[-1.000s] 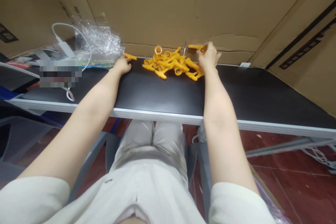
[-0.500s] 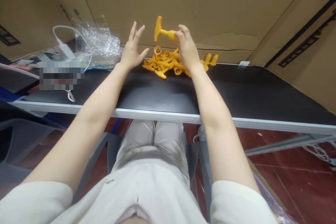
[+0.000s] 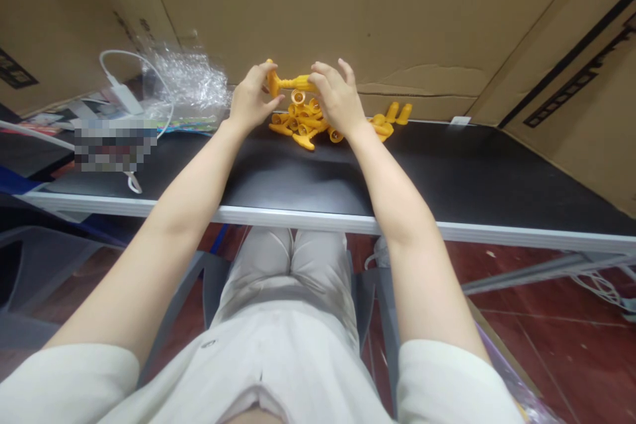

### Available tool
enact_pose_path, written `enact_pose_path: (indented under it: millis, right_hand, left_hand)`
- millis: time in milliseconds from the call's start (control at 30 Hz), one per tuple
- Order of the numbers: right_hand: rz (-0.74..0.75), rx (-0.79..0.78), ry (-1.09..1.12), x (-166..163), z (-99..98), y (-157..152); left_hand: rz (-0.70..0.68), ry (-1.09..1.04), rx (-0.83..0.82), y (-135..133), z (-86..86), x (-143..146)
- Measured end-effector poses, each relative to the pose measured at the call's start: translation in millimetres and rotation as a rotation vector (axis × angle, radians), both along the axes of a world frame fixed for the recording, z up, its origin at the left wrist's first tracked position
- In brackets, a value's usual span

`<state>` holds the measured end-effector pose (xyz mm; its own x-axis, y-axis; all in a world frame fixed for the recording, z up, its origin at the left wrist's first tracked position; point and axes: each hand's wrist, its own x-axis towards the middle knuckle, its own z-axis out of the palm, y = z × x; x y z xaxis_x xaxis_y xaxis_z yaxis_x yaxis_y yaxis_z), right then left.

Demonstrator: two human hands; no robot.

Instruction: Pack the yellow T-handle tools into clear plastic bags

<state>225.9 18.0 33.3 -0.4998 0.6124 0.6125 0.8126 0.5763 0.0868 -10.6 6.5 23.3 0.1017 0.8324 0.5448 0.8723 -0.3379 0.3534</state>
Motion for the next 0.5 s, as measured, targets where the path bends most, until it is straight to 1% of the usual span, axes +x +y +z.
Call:
enact_pose_path:
  millis: [100, 233, 367, 500]
  right_hand:
    - [0.027, -0.034, -0.025, -2, -0.2, 2]
    - [0.019, -0.061, -0.070, -3, -5.6, 14]
    - [-0.004, -0.027, -0.088, -1, -12.9, 28]
    - [0.028, 0.012, -0.043, 1, -13.9, 31]
  left_hand:
    - [0.051, -0.015, 0.019, -3, 1.9, 1]
    - [0.044, -0.005, 0.021, -6, 3.7, 3]
    - [0.017, 0.020, 0.037, -6, 2.8, 7]
    - [-0.001, 0.020, 0.042, -6, 2.9, 10]
